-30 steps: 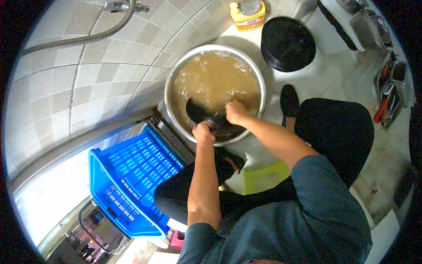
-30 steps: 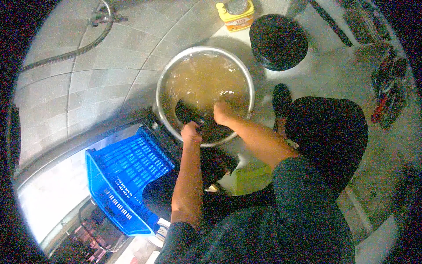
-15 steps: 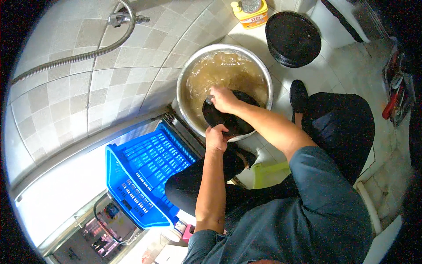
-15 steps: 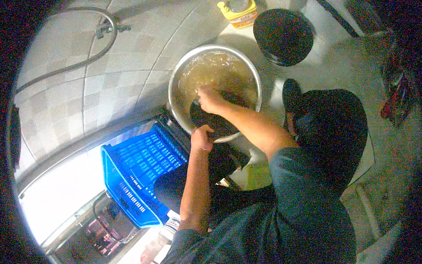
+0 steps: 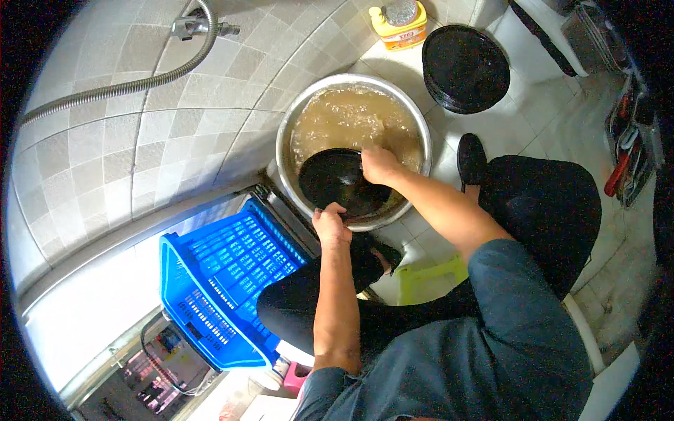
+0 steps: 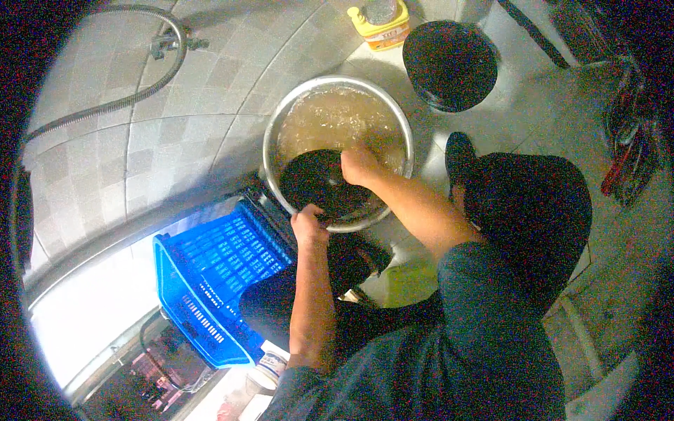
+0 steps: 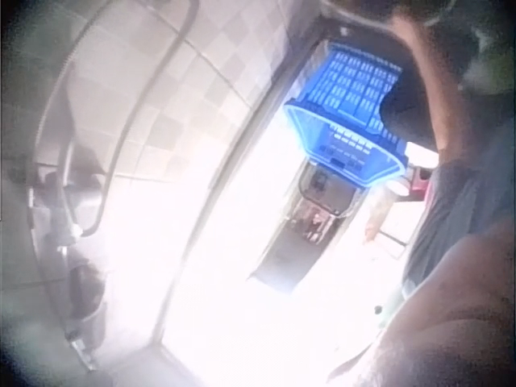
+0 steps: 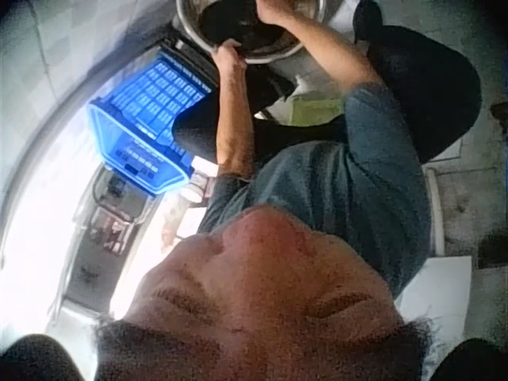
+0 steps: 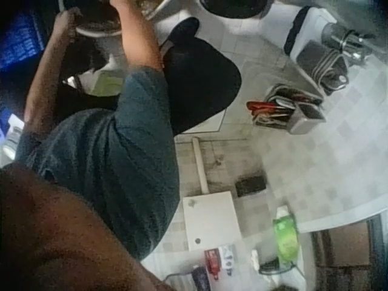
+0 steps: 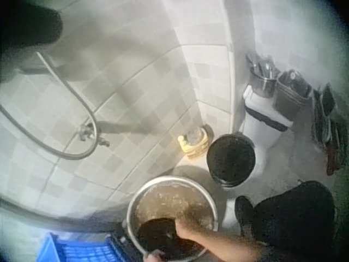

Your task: The person washes a circular black lid in a basin of soapy water by hand and with a scouring pad, repeatedly scrubbing the surface and edges before setting it aside.

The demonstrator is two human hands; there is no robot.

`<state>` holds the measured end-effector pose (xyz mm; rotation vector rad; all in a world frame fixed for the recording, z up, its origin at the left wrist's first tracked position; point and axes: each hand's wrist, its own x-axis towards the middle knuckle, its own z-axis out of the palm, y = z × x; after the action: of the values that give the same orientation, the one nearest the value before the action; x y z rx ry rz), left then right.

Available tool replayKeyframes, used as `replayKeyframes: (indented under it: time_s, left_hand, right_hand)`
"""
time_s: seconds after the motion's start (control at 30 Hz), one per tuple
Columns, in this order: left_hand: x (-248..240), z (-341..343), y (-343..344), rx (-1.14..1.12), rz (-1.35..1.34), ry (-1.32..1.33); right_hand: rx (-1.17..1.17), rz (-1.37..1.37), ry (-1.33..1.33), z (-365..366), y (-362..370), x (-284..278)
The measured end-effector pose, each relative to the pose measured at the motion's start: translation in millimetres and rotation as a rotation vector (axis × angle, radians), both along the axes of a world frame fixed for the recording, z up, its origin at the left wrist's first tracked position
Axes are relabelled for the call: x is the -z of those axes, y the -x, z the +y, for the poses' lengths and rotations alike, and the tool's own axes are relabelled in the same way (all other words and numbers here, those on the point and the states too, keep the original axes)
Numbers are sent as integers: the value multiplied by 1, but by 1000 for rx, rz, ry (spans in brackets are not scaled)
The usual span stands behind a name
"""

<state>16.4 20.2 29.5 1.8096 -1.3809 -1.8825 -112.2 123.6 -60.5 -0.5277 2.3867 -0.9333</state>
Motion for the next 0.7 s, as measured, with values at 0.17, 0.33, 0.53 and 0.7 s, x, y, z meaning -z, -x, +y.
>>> replayKeyframes:
  time_s: [0.17, 0.33, 0.53, 0.7]
  left_hand:
    - [-8, 16, 4, 48, -6, 55]
    - [-23, 52, 11, 397, 83, 0]
    - [-12, 21, 12, 500, -36, -45]
    - [-2, 2, 4, 466, 153, -220]
  right_hand:
    - [62, -75, 46, 6, 6, 6]
    - [122, 116, 160, -2, 28, 8]
    - [35, -51, 500, -38, -2, -29]
    - [-208, -336, 438, -31, 0, -48]
